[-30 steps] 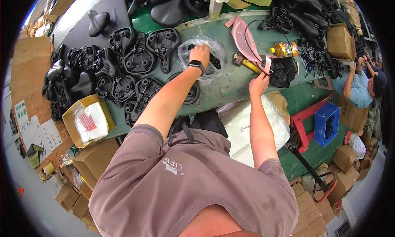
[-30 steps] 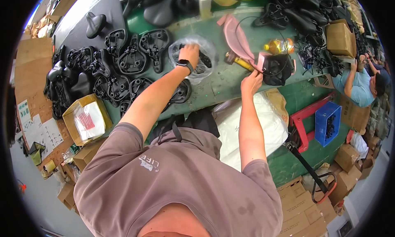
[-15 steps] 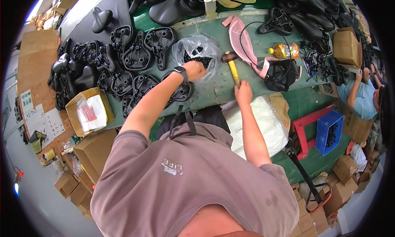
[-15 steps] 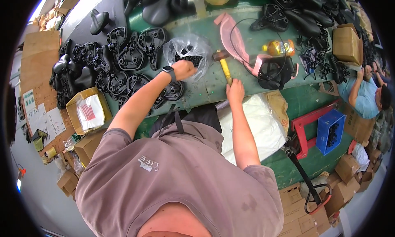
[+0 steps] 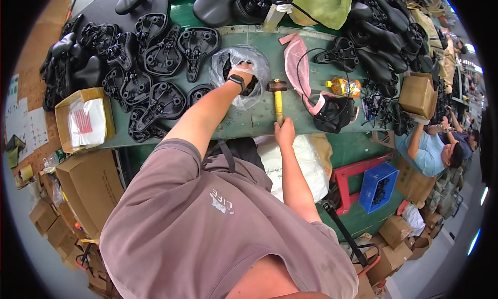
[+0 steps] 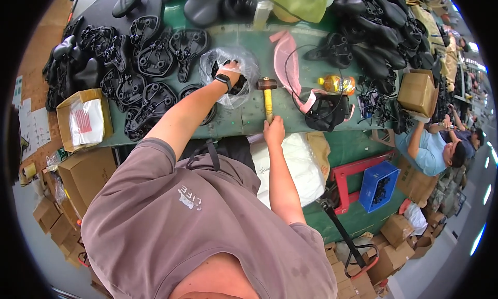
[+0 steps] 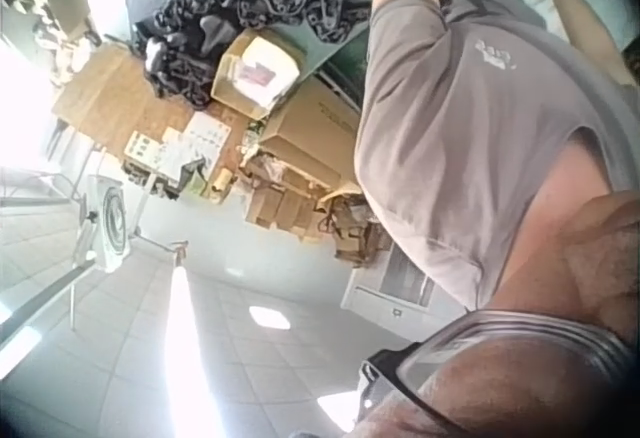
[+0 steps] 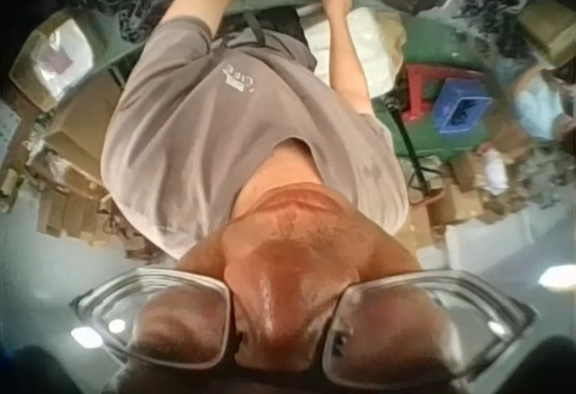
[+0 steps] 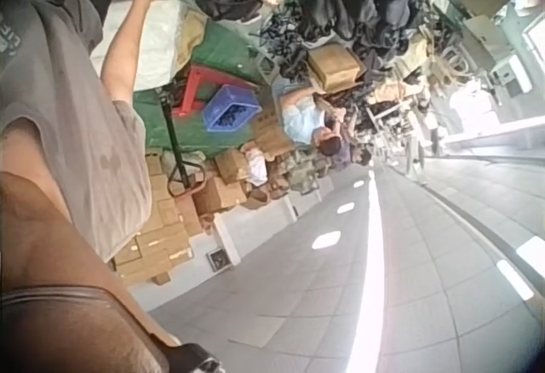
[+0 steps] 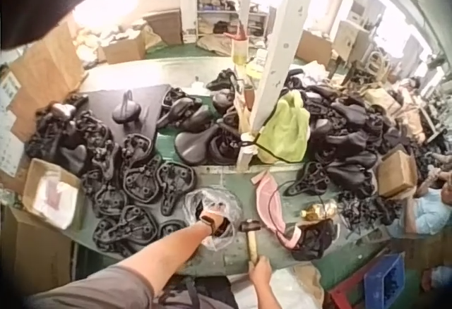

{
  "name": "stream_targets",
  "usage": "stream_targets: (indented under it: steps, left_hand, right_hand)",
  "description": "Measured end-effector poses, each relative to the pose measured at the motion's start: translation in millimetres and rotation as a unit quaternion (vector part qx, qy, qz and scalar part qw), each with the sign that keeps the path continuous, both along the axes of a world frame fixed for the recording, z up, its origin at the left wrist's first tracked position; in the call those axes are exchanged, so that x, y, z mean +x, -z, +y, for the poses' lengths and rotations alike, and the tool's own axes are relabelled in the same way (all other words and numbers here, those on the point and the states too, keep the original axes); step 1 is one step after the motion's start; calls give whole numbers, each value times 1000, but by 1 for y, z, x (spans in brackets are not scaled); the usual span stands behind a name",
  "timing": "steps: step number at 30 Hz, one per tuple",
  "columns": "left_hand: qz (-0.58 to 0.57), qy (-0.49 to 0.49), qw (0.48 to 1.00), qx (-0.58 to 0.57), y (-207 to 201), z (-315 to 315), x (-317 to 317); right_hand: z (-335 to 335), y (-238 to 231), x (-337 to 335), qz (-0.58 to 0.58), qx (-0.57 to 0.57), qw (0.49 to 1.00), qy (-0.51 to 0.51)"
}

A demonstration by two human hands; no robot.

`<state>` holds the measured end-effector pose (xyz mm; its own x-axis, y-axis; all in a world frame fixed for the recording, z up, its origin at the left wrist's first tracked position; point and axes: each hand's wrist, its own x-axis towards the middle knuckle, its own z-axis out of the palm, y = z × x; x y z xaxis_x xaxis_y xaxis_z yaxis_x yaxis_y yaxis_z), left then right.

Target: The recorder is using a rubber mallet to hammer components into bicycle seats on a factory assembly line.

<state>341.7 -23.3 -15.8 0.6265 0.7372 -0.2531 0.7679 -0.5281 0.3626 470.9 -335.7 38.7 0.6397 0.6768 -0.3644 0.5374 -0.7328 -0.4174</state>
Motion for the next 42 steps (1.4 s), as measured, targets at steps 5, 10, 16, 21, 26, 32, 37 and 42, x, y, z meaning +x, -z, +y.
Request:
stream_targets:
  steps: [5, 10, 16, 21, 26, 32, 37, 42]
  left_hand:
    - [47, 21, 997, -53, 5, 46, -32]
    - [-38, 35, 967, -249, -29, 67, -80]
    - [-294, -267, 658, -639, -105, 26, -114]
    - [-261, -214, 781, -525, -93, 38, -105]
    - [-437, -257, 551, -663, -110, 2, -200]
    - [-310, -237, 613, -687, -106, -105, -280]
    - [-287, -177, 750, -569, -45, -124, -252]
    - [-267, -217, 779, -524, -28, -131, -235]
  right_hand:
    - [16, -16, 1, -2, -3, 1000, -26]
    - [28, -18, 4, 49, -24, 998, -15]
    - [26, -7, -9, 75, -12, 997, 16]
    - [35, -12, -21, 21, 1, 1000, -2]
    - [8, -55, -53, 326, 71, 923, 192]
    - [-53, -152, -172, 394, 230, 841, 291]
    - [-52, -165, -260, 357, 180, 873, 280]
    - [-60, -169, -322, 356, 220, 861, 290]
